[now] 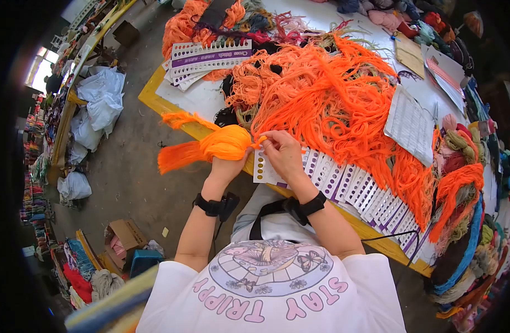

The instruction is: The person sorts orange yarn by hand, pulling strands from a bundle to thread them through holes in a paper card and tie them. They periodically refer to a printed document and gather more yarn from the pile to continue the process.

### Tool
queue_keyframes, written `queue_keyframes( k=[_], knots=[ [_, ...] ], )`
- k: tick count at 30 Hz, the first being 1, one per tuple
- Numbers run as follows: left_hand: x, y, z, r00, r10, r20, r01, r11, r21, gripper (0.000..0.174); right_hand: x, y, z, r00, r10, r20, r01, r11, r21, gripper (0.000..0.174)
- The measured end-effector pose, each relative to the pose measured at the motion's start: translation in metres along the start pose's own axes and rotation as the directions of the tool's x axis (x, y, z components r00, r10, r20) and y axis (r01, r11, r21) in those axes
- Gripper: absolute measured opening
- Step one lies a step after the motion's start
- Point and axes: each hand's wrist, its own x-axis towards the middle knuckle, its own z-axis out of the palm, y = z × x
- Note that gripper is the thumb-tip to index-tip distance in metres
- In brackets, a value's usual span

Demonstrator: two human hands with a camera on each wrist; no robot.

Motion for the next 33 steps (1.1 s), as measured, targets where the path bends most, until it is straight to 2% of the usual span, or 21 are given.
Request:
queue_keyframes(
  k=[1, 2, 5, 6, 7, 8, 9, 10, 12, 13, 14, 16, 19, 20, 22, 28, 31, 33],
  knots=[
    [0.002, 0.001, -0.001, 1.0, 0.011, -0.023, -0.011, 1.0, 0.011, 0.023, 0.001, 0.0, -0.001, 1.0, -0.027, 0.011, 0.028, 0.998, -0.052, 0.015],
    [0.002, 0.001, -0.004, 0.995, 0.086, -0.041, -0.085, 0.996, 0.033, 0.021, 0.001, 0.002, -0.002, 0.998, -0.052, 0.025, 0.054, 0.993, -0.103, 0.016],
    [0.001, -0.029, -0.024, 0.998, 0.039, -0.048, -0.039, 0.999, 0.005, 0.02, -0.001, -0.002, -0.001, 0.997, -0.065, 0.028, 0.07, 0.976, -0.207, 0.018],
    [-0.001, -0.037, -0.031, 0.997, -0.001, -0.08, 0.0, 1.0, -0.009, 0.018, -0.001, -0.004, -0.001, 0.998, -0.065, 0.021, 0.068, 0.97, -0.235, 0.019],
    [-0.003, -0.038, -0.031, 0.977, -0.213, -0.012, 0.204, 0.948, -0.245, 0.018, -0.001, -0.005, -0.002, 0.997, -0.072, 0.017, 0.074, 0.967, -0.243, 0.019],
    [-0.006, -0.04, -0.033, 0.914, -0.393, 0.102, 0.395, 0.803, -0.446, 0.019, 0.0, -0.005, -0.002, 0.997, -0.079, 0.014, 0.08, 0.965, -0.249, 0.019],
    [-0.007, -0.035, -0.04, 0.812, -0.526, 0.252, 0.559, 0.578, -0.594, 0.019, -0.001, -0.003, 0.0, 0.996, -0.084, 0.014, 0.085, 0.964, -0.253, 0.019],
    [-0.008, -0.032, -0.051, 0.834, -0.506, 0.219, 0.483, 0.478, -0.734, 0.024, 0.0, 0.002, 0.0, 0.997, -0.07, 0.026, 0.074, 0.98, -0.187, 0.019],
    [-0.007, -0.013, -0.075, 0.806, -0.472, 0.357, 0.427, 0.046, -0.903, 0.031, 0.005, 0.01, -0.001, 0.997, -0.049, 0.065, 0.052, 0.997, -0.048, 0.02],
    [-0.003, 0.002, -0.088, 0.804, -0.429, 0.411, 0.37, -0.181, -0.911, 0.034, 0.006, -0.003, 0.002, 0.993, -0.056, 0.105, 0.059, 0.998, -0.026, 0.02],
    [0.003, 0.016, -0.097, 0.845, -0.337, 0.415, 0.343, -0.255, -0.904, 0.04, 0.003, -0.029, 0.0, 0.988, -0.062, 0.144, 0.064, 0.998, -0.005, 0.02],
    [0.015, 0.043, -0.109, 0.881, -0.299, 0.366, 0.322, -0.186, -0.928, 0.043, -0.002, -0.075, -0.004, 0.979, -0.06, 0.194, 0.041, 0.994, 0.101, 0.017],
    [0.033, 0.074, -0.113, 0.924, -0.2, 0.326, 0.331, -0.01, -0.944, 0.05, -0.012, -0.134, -0.013, 0.947, -0.008, 0.321, -0.133, 0.9, 0.415, 0.017],
    [0.038, 0.085, -0.114, 0.928, -0.178, 0.327, 0.341, 0.048, -0.939, 0.05, -0.013, -0.135, -0.015, 0.956, -0.058, 0.288, -0.06, 0.922, 0.382, 0.016],
    [0.045, 0.103, -0.121, 0.927, -0.151, 0.343, 0.362, 0.13, -0.923, 0.048, -0.014, -0.139, -0.026, 0.966, -0.074, 0.247, -0.029, 0.92, 0.391, 0.016],
    [0.059, 0.128, -0.127, 0.944, -0.161, 0.289, 0.302, 0.063, -0.951, 0.04, -0.014, -0.149, -0.053, 0.992, -0.076, 0.104, 0.011, 0.853, 0.522, 0.014],
    [0.064, 0.136, -0.129, 0.937, -0.2, 0.286, 0.292, 0.0, -0.956, 0.04, -0.011, -0.148, -0.062, 0.985, -0.077, 0.155, -0.027, 0.816, 0.577, 0.015],
    [0.065, 0.138, -0.13, 0.936, -0.182, 0.3, 0.306, 0.005, -0.952, 0.041, -0.015, -0.158, -0.06, 0.984, -0.088, 0.153, -0.003, 0.859, 0.512, 0.015]
  ],
)
